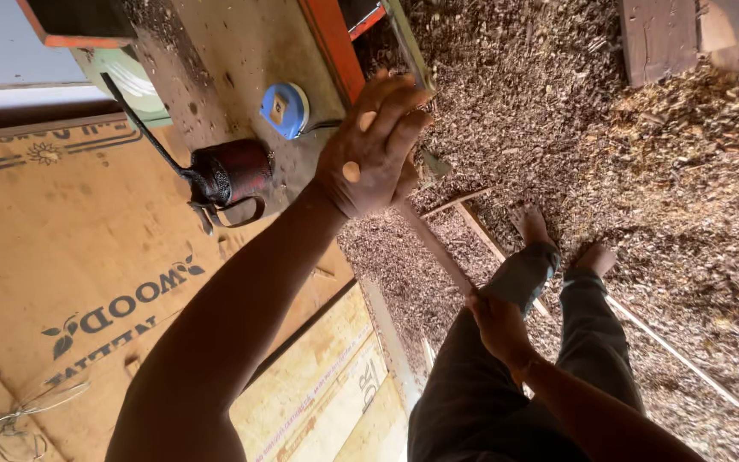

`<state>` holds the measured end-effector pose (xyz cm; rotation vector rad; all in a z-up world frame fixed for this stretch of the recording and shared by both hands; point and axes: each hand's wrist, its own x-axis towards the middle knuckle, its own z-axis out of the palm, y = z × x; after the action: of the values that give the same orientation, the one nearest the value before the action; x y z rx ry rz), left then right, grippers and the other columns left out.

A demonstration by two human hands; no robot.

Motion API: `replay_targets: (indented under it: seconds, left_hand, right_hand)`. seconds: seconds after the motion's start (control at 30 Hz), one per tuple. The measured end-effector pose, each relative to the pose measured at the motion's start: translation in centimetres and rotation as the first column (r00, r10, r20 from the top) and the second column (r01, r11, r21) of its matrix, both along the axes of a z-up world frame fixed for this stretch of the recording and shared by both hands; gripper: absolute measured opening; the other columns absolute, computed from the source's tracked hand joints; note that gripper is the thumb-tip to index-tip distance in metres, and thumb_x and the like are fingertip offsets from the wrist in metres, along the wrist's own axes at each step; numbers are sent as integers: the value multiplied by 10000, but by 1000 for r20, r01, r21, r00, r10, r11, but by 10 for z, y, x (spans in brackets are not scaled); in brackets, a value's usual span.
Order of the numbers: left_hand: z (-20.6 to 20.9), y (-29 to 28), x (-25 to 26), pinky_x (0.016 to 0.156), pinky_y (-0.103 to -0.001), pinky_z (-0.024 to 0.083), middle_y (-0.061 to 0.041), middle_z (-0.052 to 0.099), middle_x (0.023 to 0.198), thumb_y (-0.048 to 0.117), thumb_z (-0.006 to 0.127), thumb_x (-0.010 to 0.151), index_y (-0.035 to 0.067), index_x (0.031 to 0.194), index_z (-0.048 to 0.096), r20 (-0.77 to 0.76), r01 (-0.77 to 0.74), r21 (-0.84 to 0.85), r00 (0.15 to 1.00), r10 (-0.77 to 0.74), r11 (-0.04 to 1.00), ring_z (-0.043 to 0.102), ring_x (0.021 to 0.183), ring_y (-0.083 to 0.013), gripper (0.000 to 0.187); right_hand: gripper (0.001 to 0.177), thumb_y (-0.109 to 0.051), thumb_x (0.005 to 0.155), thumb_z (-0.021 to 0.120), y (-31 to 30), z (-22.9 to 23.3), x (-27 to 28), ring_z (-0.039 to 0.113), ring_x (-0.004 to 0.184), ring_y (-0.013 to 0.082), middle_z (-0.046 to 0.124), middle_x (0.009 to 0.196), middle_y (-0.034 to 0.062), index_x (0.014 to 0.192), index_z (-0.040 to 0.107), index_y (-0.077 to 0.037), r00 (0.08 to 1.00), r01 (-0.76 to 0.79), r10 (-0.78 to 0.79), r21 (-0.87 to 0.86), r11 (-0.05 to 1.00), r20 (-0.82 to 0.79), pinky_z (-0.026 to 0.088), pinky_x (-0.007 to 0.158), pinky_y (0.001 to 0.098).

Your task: The person sands a long piece of wood by moving it back and forth across a stationary sanding belt or machine. The person also clears wood shavings and handles different pieces of lumber in the workshop.

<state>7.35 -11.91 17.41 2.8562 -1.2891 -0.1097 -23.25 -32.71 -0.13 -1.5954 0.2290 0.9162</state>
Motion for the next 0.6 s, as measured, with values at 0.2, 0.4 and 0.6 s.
replay_targets:
  seconds: [0.2, 0.4, 0.6]
  left_hand:
    - [1, 0, -1, 1286, -557, 345, -164, 458, 1468, 203, 787, 763, 14, 1360, 519, -14, -14, -62, 1000, 13, 998, 378, 1464, -384, 681]
    - [10, -6, 1, 1283, -561, 308, -182, 465, 1428, 214, 774, 714, 5, 1353, 526, -65, -22, -32, 998, 19, 999, 392, 1417, -385, 717]
    - [14, -7, -1, 1240, -547, 333, -185, 475, 1393, 212, 795, 709, 5, 1312, 540, -21, -15, -48, 1000, 14, 999, 416, 1387, -398, 687]
  right_hand:
    - [406, -347, 1055, 495, 22, -33, 39, 611, 561, 304, 616, 647, 148, 874, 674, -30, 993, 65, -66, -11, 998, -97, 496, 544, 449]
    - [354, -394, 974, 603, -25, -12, -68, 694, 706, 342, 715, 788, 165, 996, 731, -65, 997, 17, -20, -48, 999, -70, 531, 632, 441]
    - [383, -431, 949, 609, -102, -34, -120, 702, 604, 296, 708, 685, 149, 925, 745, -73, 988, -136, 125, -131, 982, -92, 535, 603, 400]
